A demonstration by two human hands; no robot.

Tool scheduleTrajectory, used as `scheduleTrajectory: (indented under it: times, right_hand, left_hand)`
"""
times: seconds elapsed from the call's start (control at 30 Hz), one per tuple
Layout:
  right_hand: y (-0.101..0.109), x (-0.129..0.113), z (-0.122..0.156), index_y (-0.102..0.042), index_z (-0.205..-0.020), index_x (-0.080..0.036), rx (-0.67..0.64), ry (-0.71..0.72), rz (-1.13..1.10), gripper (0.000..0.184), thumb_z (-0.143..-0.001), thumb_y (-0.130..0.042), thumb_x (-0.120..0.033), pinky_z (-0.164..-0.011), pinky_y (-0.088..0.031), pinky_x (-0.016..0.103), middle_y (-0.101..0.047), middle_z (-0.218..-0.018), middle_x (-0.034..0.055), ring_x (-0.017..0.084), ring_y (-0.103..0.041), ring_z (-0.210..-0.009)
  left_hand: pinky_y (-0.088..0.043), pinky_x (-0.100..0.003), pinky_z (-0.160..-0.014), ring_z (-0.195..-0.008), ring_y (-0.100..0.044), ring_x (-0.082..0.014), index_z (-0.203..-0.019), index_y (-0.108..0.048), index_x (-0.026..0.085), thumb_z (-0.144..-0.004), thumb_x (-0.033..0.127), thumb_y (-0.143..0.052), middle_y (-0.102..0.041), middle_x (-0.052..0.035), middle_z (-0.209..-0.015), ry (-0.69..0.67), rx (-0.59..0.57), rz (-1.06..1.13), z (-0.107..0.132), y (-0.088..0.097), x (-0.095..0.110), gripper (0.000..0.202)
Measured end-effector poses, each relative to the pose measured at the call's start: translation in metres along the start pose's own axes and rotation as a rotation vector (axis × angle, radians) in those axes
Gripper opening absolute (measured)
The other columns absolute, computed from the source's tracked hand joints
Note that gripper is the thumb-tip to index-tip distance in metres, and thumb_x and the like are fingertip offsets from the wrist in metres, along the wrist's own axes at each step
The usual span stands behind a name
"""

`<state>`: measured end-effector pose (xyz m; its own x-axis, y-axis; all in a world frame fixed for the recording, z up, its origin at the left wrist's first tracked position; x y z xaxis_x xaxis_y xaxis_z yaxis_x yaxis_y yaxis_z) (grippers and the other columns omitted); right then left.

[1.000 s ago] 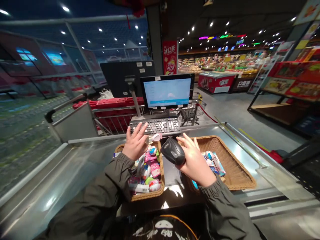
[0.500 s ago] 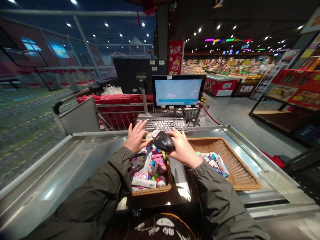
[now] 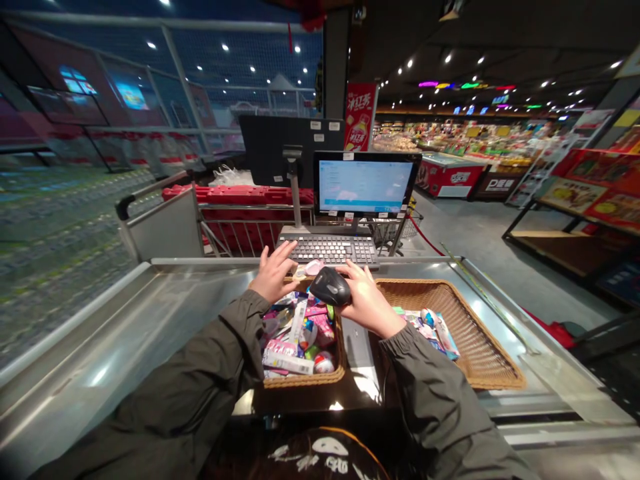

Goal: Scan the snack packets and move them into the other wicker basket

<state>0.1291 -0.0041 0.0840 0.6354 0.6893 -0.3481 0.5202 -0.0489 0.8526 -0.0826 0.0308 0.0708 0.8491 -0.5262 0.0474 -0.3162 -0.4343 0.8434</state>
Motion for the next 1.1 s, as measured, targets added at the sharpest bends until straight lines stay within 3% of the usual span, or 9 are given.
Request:
scheduleTrajectory:
  times: [0.63,0.83,1.1]
  right_hand:
    - [0.006,0.005,0.014,-0.064,-0.117,-0.022,-0.014,-0.057,-0.009,0.047,-0.070,-0.064,-0.018,-0.110,-0.020,0.071,-0.057,-0.136,0.0122,0.041,-0.032,-0.141]
    - [0.007,0.010,0.022,-0.062,-0.120,-0.024,-0.012,-0.089,-0.014,0.051,-0.069,-0.064,-0.017,-0.109,-0.019,0.072,-0.055,-0.138,0.0112,0.040,-0.031,-0.142]
    - [0.006,0.014,0.028,-0.059,-0.124,-0.024,-0.011,-0.119,-0.018,0.056,-0.069,-0.062,-0.017,-0.110,-0.019,0.072,-0.055,-0.139,0.0109,0.039,-0.030,-0.143]
  left_hand:
    - [-0.006,-0.061,-0.118,-0.145,-0.029,-0.0286,-0.091,-0.058,0.021,-0.078,0.026,-0.060,-0.034,-0.0118,-0.156,0.005,0.003,0.006,0.000,0.001,0.001,0.015]
    - [-0.008,-0.061,-0.118,-0.144,-0.030,-0.0283,-0.093,-0.057,0.022,-0.078,0.027,-0.061,-0.035,-0.0109,-0.155,-0.010,-0.027,0.004,0.006,-0.008,0.002,0.016]
    - [-0.011,-0.063,-0.117,-0.142,-0.035,-0.0300,-0.090,-0.057,0.022,-0.074,0.026,-0.066,-0.038,-0.0130,-0.154,-0.043,-0.151,0.086,0.017,-0.033,0.009,0.019]
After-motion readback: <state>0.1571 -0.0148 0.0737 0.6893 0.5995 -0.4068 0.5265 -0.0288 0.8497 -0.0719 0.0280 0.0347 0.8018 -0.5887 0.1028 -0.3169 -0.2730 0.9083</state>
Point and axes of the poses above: each hand's wrist, its own z-axis away from the middle knuckle, its own y-axis out of the back of the hand, x = y × z, the point moved 6 cm from there along -z, towards the middle knuckle
